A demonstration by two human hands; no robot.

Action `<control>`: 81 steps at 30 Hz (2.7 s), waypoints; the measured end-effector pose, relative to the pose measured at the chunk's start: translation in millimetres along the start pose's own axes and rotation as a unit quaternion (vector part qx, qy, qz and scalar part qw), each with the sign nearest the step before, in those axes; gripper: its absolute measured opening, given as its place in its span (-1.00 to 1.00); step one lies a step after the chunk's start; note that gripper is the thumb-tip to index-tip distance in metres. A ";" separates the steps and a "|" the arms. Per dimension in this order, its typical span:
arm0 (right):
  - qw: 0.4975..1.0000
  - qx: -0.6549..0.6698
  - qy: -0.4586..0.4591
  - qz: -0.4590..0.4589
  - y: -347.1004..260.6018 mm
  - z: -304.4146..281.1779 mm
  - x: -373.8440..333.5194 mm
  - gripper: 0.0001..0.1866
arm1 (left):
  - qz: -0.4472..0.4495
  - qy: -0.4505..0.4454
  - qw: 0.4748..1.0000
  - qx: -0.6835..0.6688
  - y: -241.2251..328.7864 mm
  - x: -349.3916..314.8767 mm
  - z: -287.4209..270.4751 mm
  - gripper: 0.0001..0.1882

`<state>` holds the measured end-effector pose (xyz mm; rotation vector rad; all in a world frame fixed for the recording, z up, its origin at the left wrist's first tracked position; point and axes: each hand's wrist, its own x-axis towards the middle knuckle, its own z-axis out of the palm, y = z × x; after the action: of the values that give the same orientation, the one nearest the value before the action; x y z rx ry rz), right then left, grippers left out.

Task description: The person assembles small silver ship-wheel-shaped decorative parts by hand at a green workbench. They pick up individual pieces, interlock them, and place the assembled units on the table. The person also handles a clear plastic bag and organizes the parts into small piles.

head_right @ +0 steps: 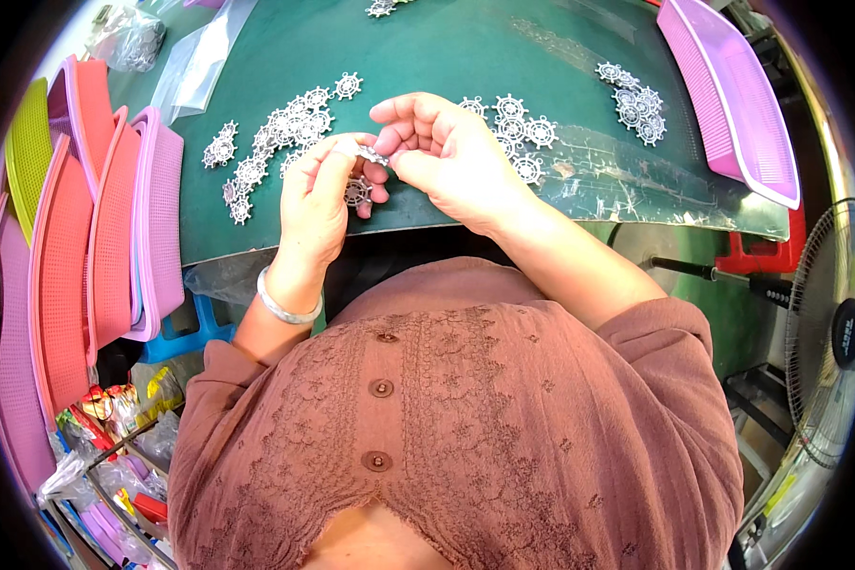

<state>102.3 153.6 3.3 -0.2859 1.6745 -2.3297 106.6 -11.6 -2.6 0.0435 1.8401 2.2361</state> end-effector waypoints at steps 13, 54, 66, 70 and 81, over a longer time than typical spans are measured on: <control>0.999 -0.039 0.018 -0.014 1.7 2.9 -2.3 -0.61 | -0.048 -0.007 0.998 -0.046 3.4 1.5 -2.9 -0.71; 0.991 -0.081 0.021 -0.105 1.7 -1.1 -8.4 -0.53 | 0.193 -0.011 0.973 0.126 -2.3 -6.9 -5.6 -0.61; 0.999 -0.008 0.026 -0.034 0.0 -2.0 -6.4 -0.55 | 0.074 -0.038 0.996 -0.018 2.4 -6.6 -7.1 -0.65; 0.999 0.004 0.029 -0.022 -1.3 -0.4 -6.3 -0.54 | 0.061 -0.037 0.997 -0.023 2.8 -6.4 -7.7 -0.66; 0.999 -0.028 0.019 -0.031 -0.6 -0.9 -6.7 -0.54 | 0.056 -0.036 0.997 -0.036 2.4 -5.1 -7.4 -0.68</control>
<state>108.3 156.8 3.5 -0.3094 1.7756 -2.3495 109.9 -20.2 -1.1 0.2157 1.7585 2.3411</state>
